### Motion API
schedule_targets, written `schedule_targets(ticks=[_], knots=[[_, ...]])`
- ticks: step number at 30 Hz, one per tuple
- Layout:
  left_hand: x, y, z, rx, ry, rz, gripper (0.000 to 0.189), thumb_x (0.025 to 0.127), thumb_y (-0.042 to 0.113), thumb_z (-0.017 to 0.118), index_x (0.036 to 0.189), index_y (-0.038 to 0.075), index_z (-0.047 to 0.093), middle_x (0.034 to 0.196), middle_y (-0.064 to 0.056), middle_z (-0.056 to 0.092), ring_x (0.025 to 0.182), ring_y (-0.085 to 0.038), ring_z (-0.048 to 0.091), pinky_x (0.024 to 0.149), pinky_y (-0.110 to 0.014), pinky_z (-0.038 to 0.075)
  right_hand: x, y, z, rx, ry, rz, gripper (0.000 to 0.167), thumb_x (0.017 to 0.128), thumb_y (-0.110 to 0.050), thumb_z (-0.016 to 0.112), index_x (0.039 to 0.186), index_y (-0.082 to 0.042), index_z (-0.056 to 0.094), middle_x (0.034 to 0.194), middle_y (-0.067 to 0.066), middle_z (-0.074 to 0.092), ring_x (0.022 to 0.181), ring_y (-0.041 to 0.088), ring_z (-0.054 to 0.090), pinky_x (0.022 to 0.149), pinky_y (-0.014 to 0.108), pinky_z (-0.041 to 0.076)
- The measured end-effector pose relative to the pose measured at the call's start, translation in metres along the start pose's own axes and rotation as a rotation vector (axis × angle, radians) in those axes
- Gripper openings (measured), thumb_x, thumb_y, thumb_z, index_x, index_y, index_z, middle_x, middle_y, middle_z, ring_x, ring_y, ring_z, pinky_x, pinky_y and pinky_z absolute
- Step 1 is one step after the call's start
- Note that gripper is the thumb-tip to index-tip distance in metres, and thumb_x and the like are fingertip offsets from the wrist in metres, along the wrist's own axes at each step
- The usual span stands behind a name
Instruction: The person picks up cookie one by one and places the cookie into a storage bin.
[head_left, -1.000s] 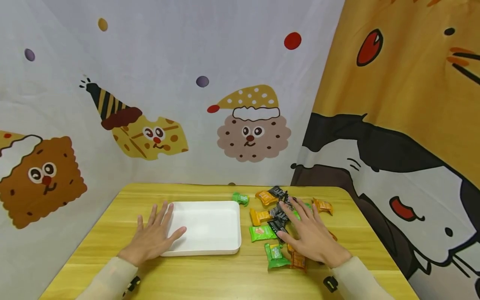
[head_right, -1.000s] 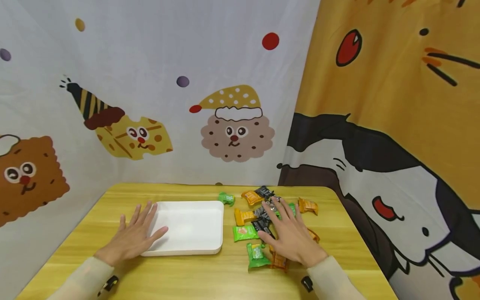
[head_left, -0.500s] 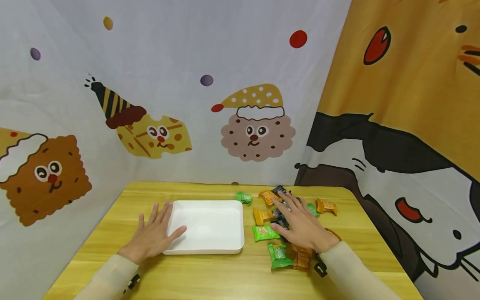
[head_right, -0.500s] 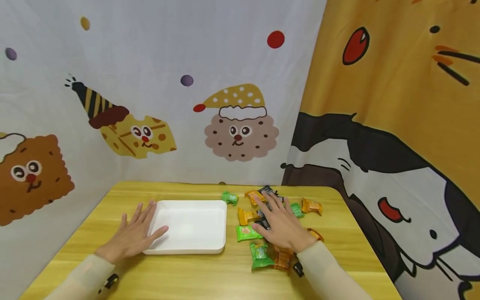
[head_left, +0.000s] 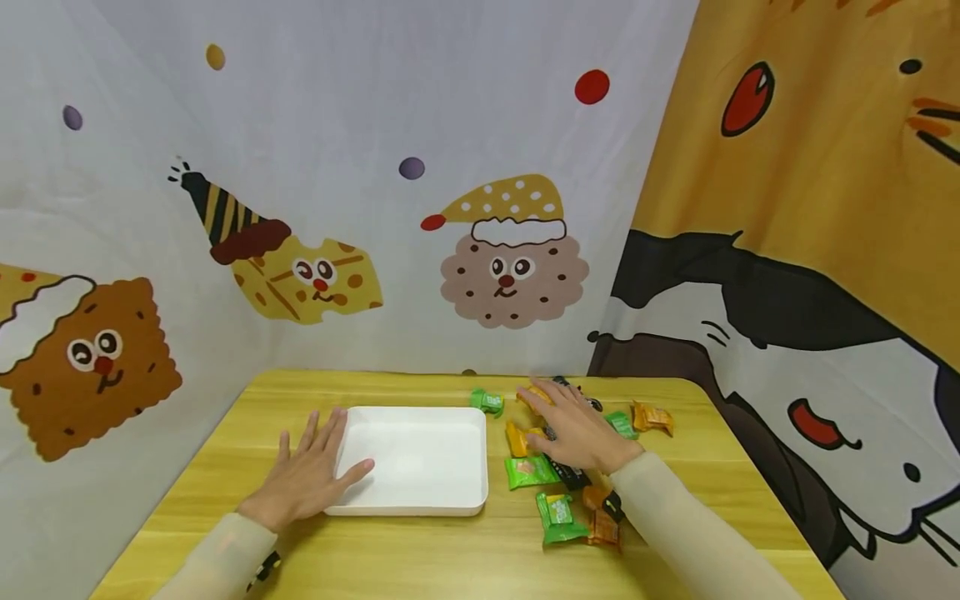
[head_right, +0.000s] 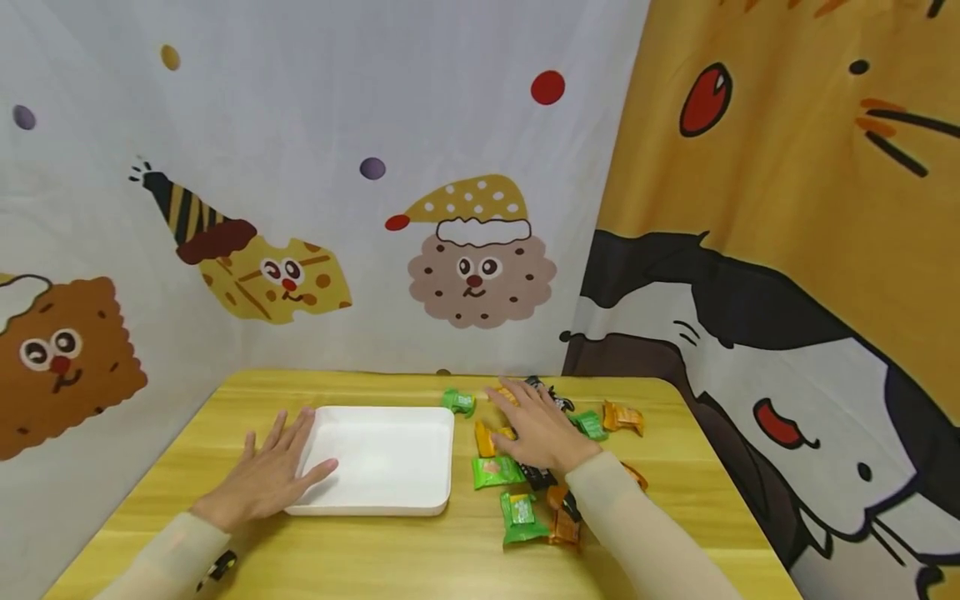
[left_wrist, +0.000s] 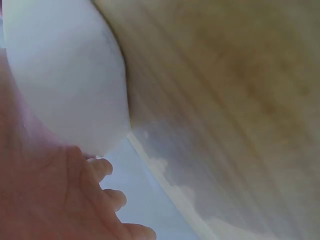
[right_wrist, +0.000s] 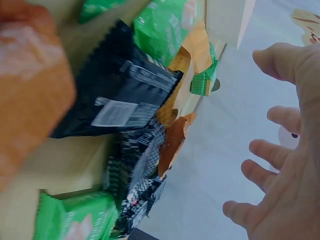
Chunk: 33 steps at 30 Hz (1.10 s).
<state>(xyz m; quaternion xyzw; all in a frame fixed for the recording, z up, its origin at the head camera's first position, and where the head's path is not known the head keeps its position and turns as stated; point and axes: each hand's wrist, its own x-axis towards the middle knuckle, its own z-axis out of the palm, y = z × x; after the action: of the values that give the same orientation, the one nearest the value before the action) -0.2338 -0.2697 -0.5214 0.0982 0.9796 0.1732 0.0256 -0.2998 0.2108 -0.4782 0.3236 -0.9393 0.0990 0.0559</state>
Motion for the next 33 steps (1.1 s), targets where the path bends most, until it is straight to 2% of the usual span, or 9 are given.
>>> schedule_targets(ticks=[6,17,28,33], knots=[[0.004,-0.002,-0.003,0.001,0.0,-0.001,0.115,0.113,0.081,0.052,0.187,0.002,0.012,0.197,-0.022,0.01,0.181,-0.058,0.004,0.133,-0.095,0.001,0.016,0.002,0.002,0.006,-0.034,-0.028,0.076,0.115,-0.035,0.075,0.181,-0.014,0.043,0.184,0.025,0.045,0.167,0.05,0.049,0.136,0.082,0.036],[0.004,-0.004,-0.001,0.006,0.006,-0.002,0.116,0.112,0.08,0.056,0.187,0.003,0.013,0.196,-0.022,0.011,0.181,-0.057,0.005,0.134,-0.095,0.003,0.043,0.001,0.009,0.053,-0.109,-0.036,0.072,0.117,-0.028,0.072,0.181,-0.011,0.044,0.186,0.027,0.042,0.169,0.051,0.047,0.138,0.081,0.034],[0.005,-0.006,0.001,0.03,0.028,0.008,0.115,0.111,0.078,0.057,0.187,0.003,0.013,0.196,-0.022,0.012,0.182,-0.057,0.007,0.134,-0.095,0.005,0.074,-0.001,0.027,0.037,-0.151,-0.112,0.065,0.117,-0.02,0.069,0.177,-0.006,0.048,0.181,0.031,0.047,0.168,0.052,0.049,0.138,0.072,0.04],[0.004,-0.006,0.002,0.02,0.028,0.011,0.115,0.111,0.078,0.058,0.187,0.002,0.014,0.196,-0.022,0.012,0.181,-0.057,0.007,0.134,-0.095,0.005,0.082,-0.004,0.033,0.039,-0.187,-0.102,0.067,0.115,-0.019,0.074,0.177,-0.007,0.049,0.182,0.031,0.046,0.167,0.053,0.05,0.138,0.07,0.042]])
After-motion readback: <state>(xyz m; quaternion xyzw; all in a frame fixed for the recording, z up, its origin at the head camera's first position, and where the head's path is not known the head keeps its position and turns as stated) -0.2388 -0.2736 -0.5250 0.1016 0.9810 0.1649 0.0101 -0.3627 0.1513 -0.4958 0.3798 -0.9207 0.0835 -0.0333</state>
